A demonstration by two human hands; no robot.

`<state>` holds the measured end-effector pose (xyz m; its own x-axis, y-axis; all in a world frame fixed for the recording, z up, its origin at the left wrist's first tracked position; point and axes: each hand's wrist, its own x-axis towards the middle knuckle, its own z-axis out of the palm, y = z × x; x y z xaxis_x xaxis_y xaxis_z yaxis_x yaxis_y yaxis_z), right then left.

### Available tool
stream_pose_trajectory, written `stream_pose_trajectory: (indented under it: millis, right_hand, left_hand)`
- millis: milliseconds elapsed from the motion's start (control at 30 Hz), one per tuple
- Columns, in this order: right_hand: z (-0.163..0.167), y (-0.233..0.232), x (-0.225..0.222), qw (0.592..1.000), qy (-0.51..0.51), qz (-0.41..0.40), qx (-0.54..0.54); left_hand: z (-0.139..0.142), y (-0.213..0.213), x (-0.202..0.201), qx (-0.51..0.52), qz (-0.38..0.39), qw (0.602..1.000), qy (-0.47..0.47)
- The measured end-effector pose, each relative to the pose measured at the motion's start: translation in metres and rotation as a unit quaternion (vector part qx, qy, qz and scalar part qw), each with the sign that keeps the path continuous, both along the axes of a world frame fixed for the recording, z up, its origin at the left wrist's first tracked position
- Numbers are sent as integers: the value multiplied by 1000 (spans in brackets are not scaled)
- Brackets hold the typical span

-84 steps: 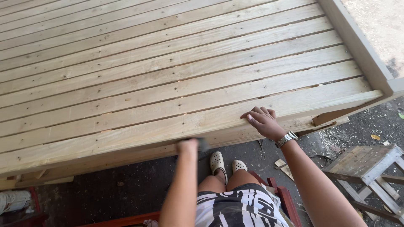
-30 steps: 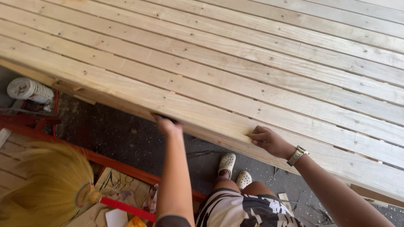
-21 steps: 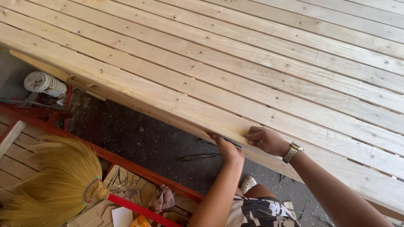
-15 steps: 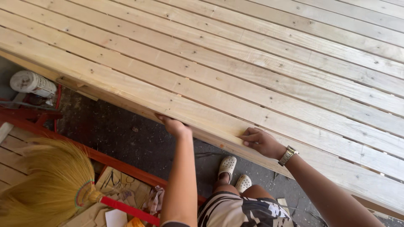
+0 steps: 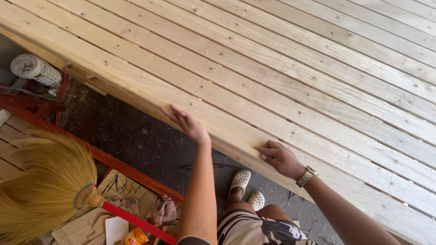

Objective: The person sands a large slatted wooden panel resting on red sawhorses, rubbing sandpaper by hand along the boards and edges. They work around the panel, sanding different sections and the frame, occasionally steadying the wood with the other hand.

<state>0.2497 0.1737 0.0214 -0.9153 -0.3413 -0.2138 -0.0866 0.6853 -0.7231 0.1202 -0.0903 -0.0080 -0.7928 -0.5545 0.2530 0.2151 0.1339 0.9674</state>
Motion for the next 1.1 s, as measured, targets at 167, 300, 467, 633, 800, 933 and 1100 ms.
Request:
stream_pose_trajectory:
  millis: [167,300,467,633,800,933,1100]
  right_hand:
    - [-5,0,-2,1000,-26,-7,2]
    - [-5,-2,-1,1000,-16,1,-12]
    - [-6,0,5,1000,-10,-16,0]
    - [-7,-2,4,999,-4,-21,29]
    - [-5,-6,2,998,-35,-35,25]
    - [-5,-2,2,998,-43,-27,-23]
    - [-6,2,3,997,-12,-22,-69]
  left_hand:
    - [-8,39,29,7,28,1000,3]
    - [-18,86,77,-97,-27,994,-53]
    - [-27,13,17,-94,-11,995,29]
    - [-9,-59,-36,-65,-25,997,-25]
    - [-10,16,28,-48,-38,997,-51]
    - [-20,80,86,-159,-75,981,-85]
    - [-27,11,18,-113,-35,993,-11]
